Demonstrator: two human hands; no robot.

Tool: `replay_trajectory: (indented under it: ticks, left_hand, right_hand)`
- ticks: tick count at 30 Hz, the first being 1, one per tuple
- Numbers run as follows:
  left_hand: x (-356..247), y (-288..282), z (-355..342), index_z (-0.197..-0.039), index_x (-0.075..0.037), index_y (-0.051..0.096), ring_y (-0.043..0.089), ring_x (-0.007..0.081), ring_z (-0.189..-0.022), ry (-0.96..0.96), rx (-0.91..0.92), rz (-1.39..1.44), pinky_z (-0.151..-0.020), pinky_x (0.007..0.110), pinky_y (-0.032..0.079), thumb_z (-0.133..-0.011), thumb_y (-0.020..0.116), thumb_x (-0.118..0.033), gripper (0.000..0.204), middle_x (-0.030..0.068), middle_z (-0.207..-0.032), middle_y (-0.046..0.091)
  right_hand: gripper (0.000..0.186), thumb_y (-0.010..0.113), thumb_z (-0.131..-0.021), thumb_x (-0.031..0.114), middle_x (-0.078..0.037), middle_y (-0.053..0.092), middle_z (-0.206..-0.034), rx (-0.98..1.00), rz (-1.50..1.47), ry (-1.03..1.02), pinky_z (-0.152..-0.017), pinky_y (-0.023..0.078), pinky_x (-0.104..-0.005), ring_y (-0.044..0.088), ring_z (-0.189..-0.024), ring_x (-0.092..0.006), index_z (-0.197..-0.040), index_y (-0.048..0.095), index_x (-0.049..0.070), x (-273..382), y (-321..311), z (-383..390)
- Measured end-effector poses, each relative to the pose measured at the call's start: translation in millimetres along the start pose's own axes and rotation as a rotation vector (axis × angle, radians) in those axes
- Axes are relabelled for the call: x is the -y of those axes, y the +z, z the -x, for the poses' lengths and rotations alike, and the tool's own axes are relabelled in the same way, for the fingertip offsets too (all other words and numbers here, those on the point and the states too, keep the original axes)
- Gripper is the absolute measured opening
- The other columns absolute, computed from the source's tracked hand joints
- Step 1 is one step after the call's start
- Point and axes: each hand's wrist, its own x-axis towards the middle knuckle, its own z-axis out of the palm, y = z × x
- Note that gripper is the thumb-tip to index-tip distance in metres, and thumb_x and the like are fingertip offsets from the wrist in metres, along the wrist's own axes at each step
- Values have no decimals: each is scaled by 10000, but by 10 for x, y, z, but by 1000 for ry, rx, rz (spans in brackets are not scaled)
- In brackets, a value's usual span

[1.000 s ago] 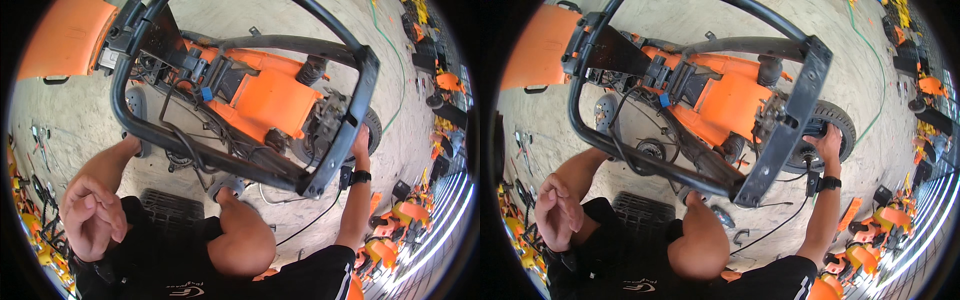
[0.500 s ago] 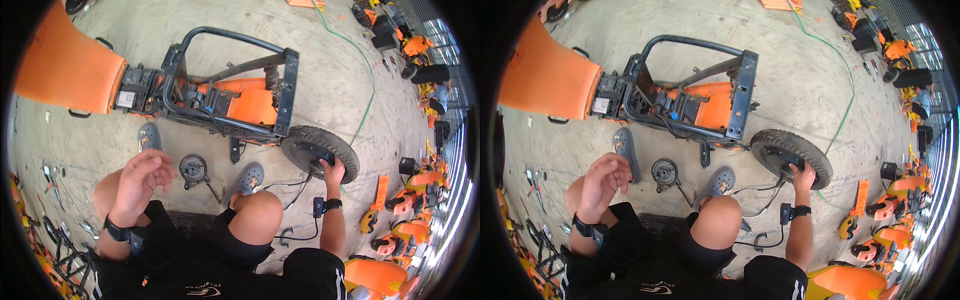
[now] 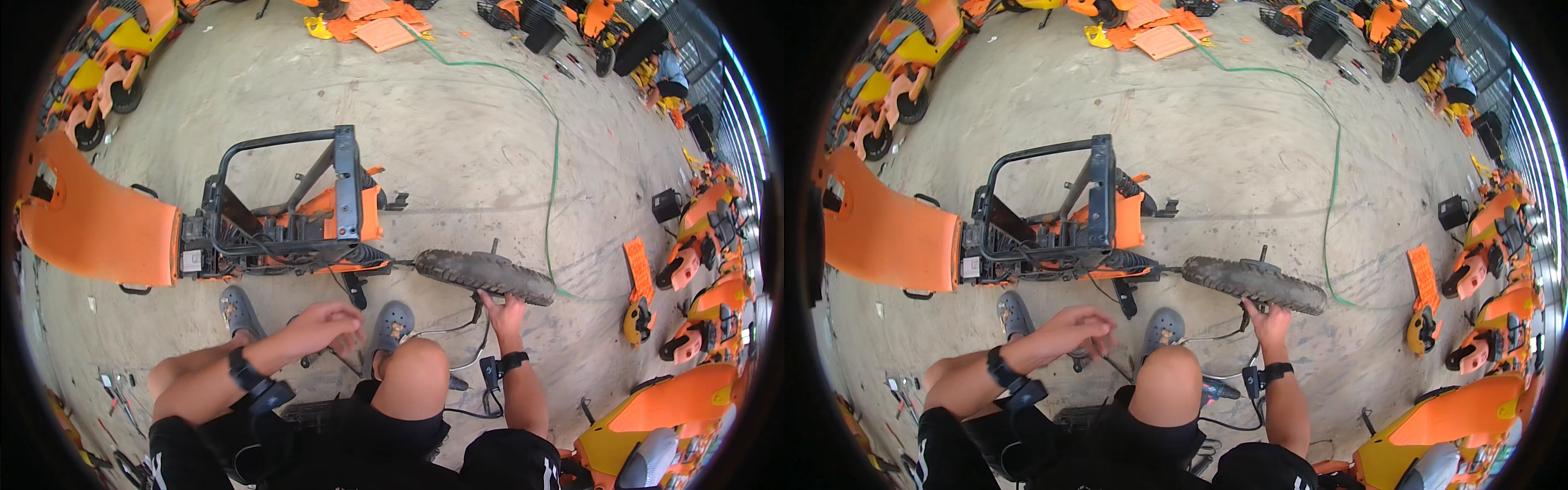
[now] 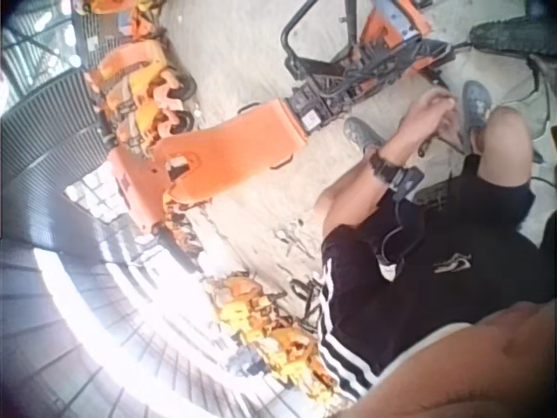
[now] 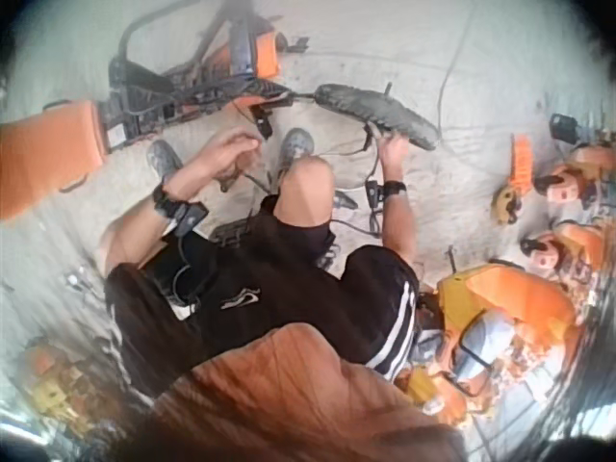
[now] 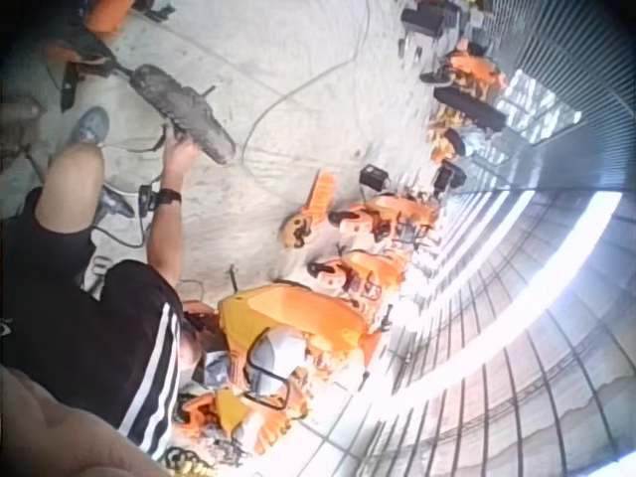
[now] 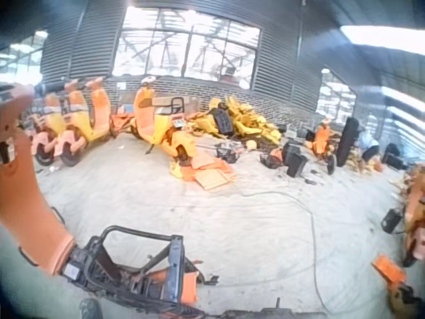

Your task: The person handles a wheel and a brake assembly by hand while working on a disassembled electric scooter.

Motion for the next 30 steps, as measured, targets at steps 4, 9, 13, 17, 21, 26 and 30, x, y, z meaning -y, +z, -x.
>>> replay_trajectory:
  ticks: [4,9,13,17,21,26,30]
  left_hand:
    - [226,61,-965,-1202,8,476,600,209,-959,114,-25,-307,-760,333,515,-868,634,-189,418,126,-1145,586]
    - [440,344,-1740,-1320,4,386,430,328,-1214,748,-150,-1013,-993,403,377,-718,752,-229,742,182,-1307,453]
    - [399,660,-1906,-1333,1,360,333,345,-1300,842,-123,-1088,-1055,431,301,-654,785,-244,838,178,-1360,399]
    - [375,836,-2081,-1243,-4,445,439,361,-1181,967,-162,-1008,-999,414,367,-612,809,-246,768,177,-1236,485]
    - [421,802,-2235,-1118,-18,524,540,352,-1022,1049,-246,-1002,-920,411,432,-533,830,-228,693,150,-1083,568]
    - [425,837,-2178,-1075,-31,538,560,337,-985,1031,-234,-1055,-876,427,456,-485,835,-202,683,143,-1031,587]
    - [426,831,-2149,-1084,-32,534,560,345,-978,1022,-220,-1060,-866,430,460,-481,840,-197,696,147,-1034,586]
  right_hand:
    - [393,819,-630,208,-151,648,-1085,86,-84,68,-909,451,-421,584,-1056,-352,-939,677,12,-188,25,314]
    - [558,777,-641,160,-112,546,-1289,65,-105,-71,-1074,290,-484,428,-1273,-327,-1160,599,60,-217,-90,326]
    - [554,759,-660,166,-108,549,-1284,128,-33,-79,-1102,228,-506,427,-1272,-327,-1179,596,57,-182,-156,297]
    - [586,736,-685,155,-145,503,-1320,165,-24,-88,-1096,212,-536,402,-1279,-368,-1232,554,47,-179,-147,253]
    - [641,734,-708,149,-219,438,-1342,155,-18,59,-1079,223,-561,357,-1283,-428,-1289,486,44,97,-72,491]
    - [760,793,-657,176,-237,419,-1329,-143,29,18,-1081,218,-559,334,-1280,-438,-1322,446,57,261,-675,775]
    - [856,817,-506,133,-144,461,-1293,335,170,-81,-1099,195,-560,382,-1272,-344,-1290,478,86,403,-954,29]
